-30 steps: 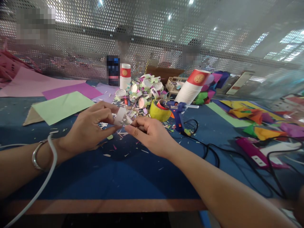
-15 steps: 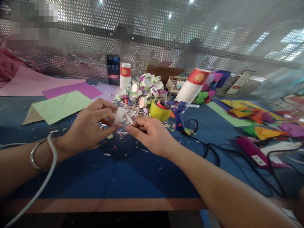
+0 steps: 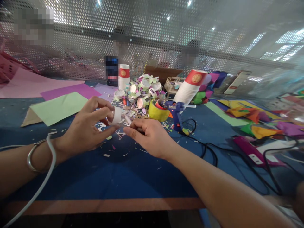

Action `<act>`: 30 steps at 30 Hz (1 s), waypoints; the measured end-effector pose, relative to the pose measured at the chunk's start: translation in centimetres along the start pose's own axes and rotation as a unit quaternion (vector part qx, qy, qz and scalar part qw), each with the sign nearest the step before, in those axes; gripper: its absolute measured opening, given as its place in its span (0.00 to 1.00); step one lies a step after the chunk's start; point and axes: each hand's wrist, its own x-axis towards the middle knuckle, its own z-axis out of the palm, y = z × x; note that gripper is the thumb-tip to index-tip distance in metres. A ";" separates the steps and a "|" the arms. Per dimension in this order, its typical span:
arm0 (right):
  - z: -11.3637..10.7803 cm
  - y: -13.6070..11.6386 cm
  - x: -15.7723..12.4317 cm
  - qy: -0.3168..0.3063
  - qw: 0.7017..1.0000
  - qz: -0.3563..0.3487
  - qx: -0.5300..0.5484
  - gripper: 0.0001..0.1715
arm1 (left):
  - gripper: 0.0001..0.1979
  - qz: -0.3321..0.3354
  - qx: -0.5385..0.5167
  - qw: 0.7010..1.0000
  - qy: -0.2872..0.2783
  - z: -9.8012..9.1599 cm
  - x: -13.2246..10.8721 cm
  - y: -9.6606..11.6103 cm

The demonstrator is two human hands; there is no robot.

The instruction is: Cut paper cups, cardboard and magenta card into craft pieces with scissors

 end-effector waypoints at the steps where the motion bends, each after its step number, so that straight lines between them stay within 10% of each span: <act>1: 0.0 0.0 0.0 -0.001 1.000 0.000 -0.001 0.25 | 0.08 0.002 -0.003 1.000 0.000 0.0 0.0 -0.1; 30: -0.3 0.7 0.1 -0.007 0.973 0.067 0.220 0.27 | 0.09 0.111 0.029 0.993 -0.038 -0.3 0.3 -0.8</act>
